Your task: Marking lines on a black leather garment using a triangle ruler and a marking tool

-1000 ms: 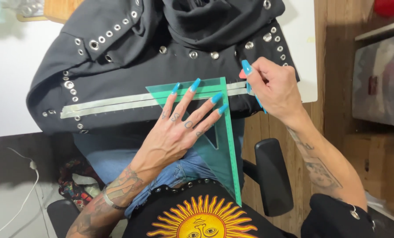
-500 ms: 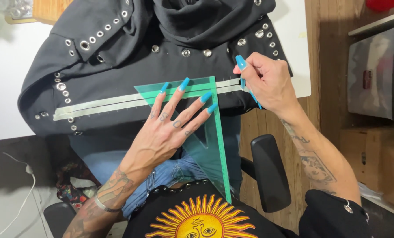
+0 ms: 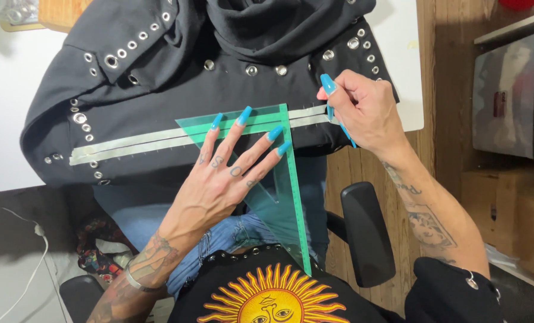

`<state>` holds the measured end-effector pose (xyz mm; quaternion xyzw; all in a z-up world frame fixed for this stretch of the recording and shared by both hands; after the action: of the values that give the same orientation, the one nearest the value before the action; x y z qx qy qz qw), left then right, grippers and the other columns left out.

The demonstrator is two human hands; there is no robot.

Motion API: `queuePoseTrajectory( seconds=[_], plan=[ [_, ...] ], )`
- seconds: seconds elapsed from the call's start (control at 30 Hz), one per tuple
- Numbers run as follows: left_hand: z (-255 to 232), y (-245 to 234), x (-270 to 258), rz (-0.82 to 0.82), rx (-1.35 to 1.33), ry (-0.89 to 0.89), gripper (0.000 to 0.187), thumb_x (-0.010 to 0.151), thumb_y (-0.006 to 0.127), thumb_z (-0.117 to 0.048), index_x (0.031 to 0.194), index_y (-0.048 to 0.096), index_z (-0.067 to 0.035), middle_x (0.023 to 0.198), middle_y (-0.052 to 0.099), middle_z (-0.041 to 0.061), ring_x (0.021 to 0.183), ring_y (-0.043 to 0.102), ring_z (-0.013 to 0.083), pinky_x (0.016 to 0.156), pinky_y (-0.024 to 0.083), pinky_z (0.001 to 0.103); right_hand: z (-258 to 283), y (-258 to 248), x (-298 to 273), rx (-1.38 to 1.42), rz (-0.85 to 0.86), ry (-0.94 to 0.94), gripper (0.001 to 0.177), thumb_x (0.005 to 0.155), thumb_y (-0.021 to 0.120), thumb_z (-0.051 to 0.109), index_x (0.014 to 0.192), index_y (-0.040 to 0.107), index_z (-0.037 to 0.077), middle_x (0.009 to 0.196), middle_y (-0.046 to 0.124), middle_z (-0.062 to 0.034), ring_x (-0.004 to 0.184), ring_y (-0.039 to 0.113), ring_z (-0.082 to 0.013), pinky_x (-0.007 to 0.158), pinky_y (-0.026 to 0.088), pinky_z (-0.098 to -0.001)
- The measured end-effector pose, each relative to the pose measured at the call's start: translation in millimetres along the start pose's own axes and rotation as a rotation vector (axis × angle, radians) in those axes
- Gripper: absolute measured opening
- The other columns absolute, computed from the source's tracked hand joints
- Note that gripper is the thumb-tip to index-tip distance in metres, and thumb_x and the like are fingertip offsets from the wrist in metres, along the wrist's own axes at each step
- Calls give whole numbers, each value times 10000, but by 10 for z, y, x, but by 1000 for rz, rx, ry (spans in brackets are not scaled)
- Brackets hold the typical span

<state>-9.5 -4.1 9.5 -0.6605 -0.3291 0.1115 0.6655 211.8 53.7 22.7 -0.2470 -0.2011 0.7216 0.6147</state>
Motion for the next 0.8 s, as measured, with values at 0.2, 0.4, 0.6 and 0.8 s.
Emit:
queuePoseTrajectory(
  seconds=[0.2, 0.4, 0.6, 0.8],
  plan=[
    [-2, -6, 22, -13, 23, 5, 435, 892, 375, -21, 1297, 419, -175, 1345, 373, 35, 1222, 330, 383, 974, 329, 523, 13, 4, 7, 9, 9, 8, 250, 924, 453, 189, 768, 583, 43, 464, 404, 6, 445, 417, -77, 442, 360, -200],
    [-12, -6, 36, -40, 15, 3, 417, 900, 383, -18, 1284, 441, -171, 1335, 382, 41, 1214, 333, 386, 971, 333, 526, -13, 1, 8, 32, 18, -7, 266, 929, 449, 210, 774, 579, 38, 468, 398, 7, 444, 397, -72, 435, 342, -198],
    [-2, 15, 32, -28, 14, 7, 419, 906, 371, -22, 1295, 427, -169, 1346, 365, 39, 1219, 334, 384, 973, 335, 528, -68, -29, 13, 83, 30, 27, 262, 931, 448, 190, 770, 568, 21, 453, 327, 23, 420, 316, -59, 395, 258, -192],
    [0, 13, 21, 5, 31, 8, 431, 910, 364, -43, 1319, 389, -175, 1362, 342, 32, 1233, 314, 375, 986, 323, 521, -76, -34, 13, 99, 36, 33, 265, 933, 441, 189, 772, 563, 18, 452, 324, 19, 410, 312, -60, 382, 243, -192]
  ],
)
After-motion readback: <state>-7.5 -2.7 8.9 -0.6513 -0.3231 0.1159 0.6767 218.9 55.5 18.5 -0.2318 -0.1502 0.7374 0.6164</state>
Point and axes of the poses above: each hand's wrist, its own x-axis towards the middle knuckle, its own y-axis out of the palm, z = x × y, the point moved 2 cm from there along x, towards the middle knuckle
